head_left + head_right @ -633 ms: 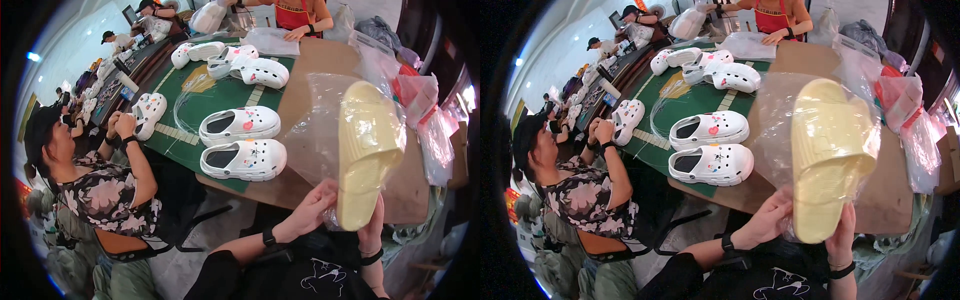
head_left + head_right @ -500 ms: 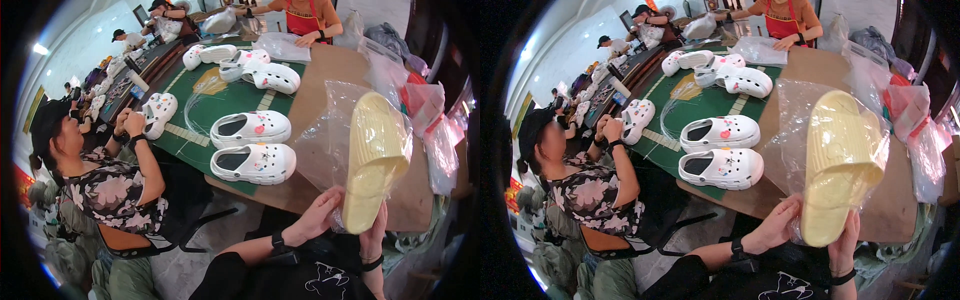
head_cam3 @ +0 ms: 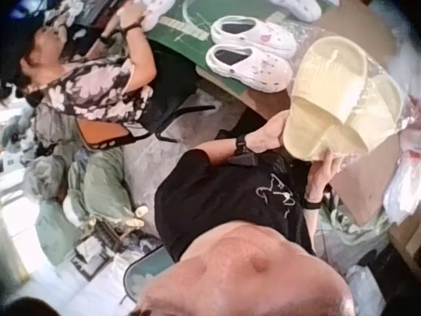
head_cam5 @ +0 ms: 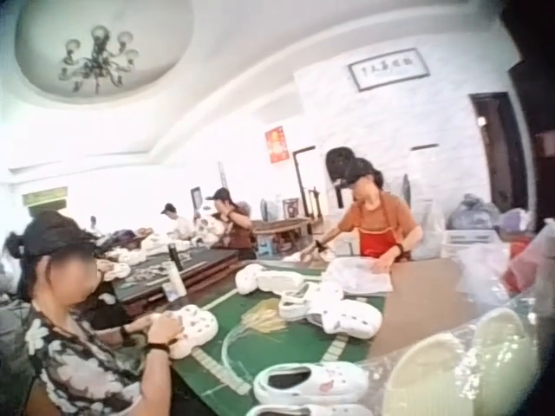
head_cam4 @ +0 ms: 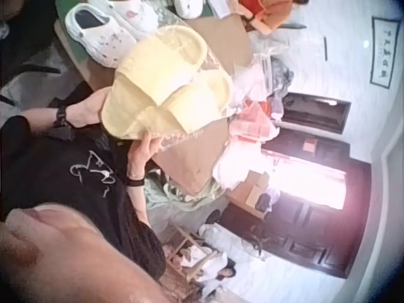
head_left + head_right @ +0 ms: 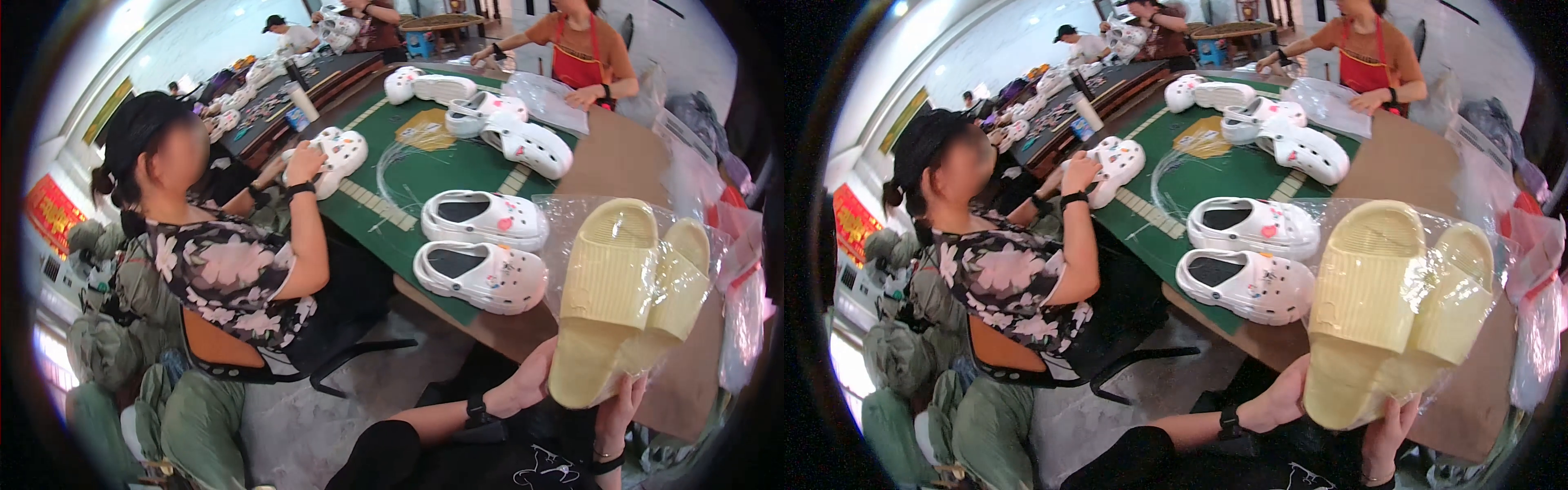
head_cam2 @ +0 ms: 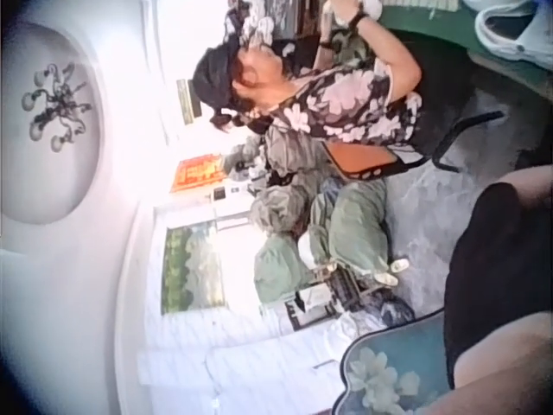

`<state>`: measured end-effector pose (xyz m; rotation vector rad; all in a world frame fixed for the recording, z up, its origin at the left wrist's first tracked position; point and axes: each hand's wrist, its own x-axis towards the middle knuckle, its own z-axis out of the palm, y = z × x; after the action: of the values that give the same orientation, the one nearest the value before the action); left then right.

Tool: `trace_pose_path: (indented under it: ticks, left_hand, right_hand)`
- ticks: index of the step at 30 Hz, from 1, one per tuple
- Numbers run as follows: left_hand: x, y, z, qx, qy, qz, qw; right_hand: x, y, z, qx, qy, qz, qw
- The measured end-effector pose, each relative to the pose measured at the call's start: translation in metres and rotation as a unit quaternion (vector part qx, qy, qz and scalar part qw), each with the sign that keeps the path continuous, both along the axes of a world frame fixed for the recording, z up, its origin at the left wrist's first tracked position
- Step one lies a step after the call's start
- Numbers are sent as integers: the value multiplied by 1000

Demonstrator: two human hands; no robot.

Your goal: Packing yellow slides and white clogs into clear plastic bags.

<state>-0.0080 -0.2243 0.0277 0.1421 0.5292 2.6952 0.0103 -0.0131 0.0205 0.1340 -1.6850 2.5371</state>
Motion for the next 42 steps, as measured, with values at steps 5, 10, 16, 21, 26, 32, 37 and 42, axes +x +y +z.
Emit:
trace_pose_path:
  ticks: [5, 10, 16, 21, 26, 32, 37, 42]
  left_hand:
    - [13, -30, -3, 37, 0, 36, 999]
    - [22, -61, -13, 16, 23, 129, 991]
    - [13, -64, -29, 45, -25, 46, 998]
    - [0, -69, 5, 94, 26, 11, 995]
    - [7, -86, 30, 55, 39, 64, 996]
    - [2, -108, 52, 89, 160, 89, 979]
    - [-5, -102, 52, 116, 159, 71, 978]
    - [-19, -71, 51, 70, 115, 26, 991]
  right_hand:
    - [-10, -29, 10, 10, -21, 16, 1000]
    - [-35, -70, 34, 101, 37, 111, 988]
    - [-32, -61, 32, 101, 9, 56, 993]
    - [-28, -41, 18, 53, 27, 42, 997]
    - [-29, -52, 25, 58, 52, 87, 993]
    - [-29, -103, 55, 19, -22, 65, 997]
    - [-34, -98, 59, 12, 1, 104, 995]
    - [-36, -64, 51, -6, -2, 119, 993]
